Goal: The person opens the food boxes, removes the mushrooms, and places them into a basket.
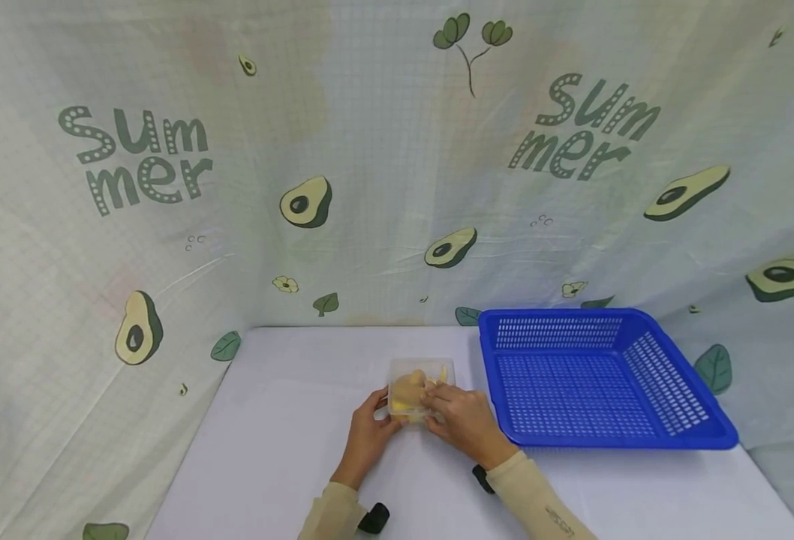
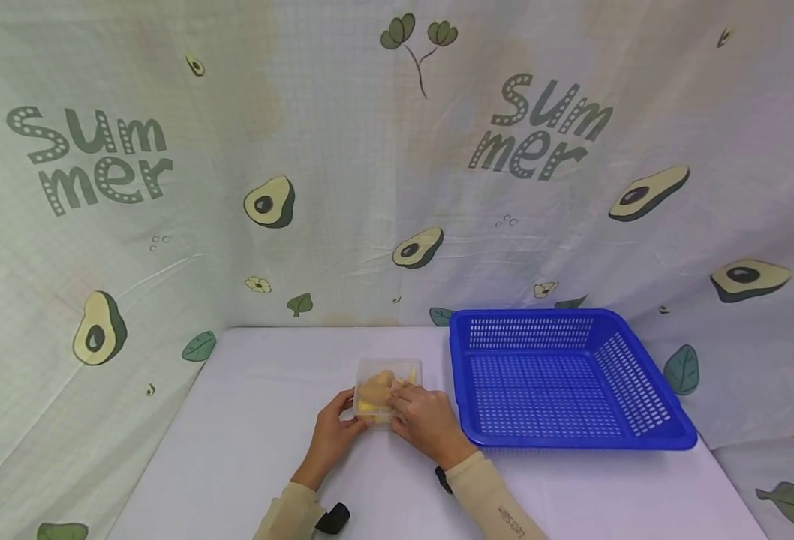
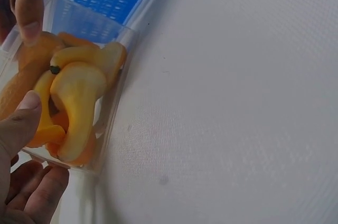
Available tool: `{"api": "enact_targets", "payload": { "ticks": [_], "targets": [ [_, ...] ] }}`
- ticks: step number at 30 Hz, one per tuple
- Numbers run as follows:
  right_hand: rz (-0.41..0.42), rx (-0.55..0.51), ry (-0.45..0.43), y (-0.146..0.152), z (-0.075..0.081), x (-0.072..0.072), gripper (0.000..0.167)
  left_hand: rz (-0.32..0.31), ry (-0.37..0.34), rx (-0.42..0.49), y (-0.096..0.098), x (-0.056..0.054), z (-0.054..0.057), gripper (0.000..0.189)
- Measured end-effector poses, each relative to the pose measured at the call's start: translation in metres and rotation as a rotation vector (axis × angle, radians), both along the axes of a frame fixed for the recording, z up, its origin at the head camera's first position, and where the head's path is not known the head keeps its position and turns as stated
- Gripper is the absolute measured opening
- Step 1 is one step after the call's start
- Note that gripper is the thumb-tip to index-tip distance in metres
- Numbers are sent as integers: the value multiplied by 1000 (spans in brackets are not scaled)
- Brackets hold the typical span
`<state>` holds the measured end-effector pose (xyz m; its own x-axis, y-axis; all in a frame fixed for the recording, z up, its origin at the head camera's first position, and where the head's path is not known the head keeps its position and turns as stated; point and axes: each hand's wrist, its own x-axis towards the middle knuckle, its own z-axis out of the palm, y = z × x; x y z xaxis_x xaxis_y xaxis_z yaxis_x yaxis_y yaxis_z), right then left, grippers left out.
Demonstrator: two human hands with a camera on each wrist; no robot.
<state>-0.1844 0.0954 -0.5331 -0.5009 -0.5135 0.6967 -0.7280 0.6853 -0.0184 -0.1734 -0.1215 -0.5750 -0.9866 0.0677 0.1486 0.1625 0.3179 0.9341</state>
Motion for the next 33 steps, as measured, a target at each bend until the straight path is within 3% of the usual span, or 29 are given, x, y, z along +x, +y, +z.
{"api": "enact_targets", "payload": {
  "ticks": [5,10,19,22,26,33],
  "targets": [
    [2,-1,8,-3,2,0,36,-2,-3,-15,-2,1,1,62],
    [1,-25,-18,-6,18,-1,31,-14,-37,-41,-3,2,2,57],
    [-95,-65,-182,-1,30,6,30,-41,-52,-56,-3,6,1,65],
    [-107,-108,-229,0,34,5,32,-61,-43,-57,-6,9,6,71],
    [-120,-191,-220,2,39,1,35,-59,-76,-21,-7,11,15,68],
    [-136,-377,-144,6,44,-5,31,25,-118,14,-5,9,35,50]
  ]
}}
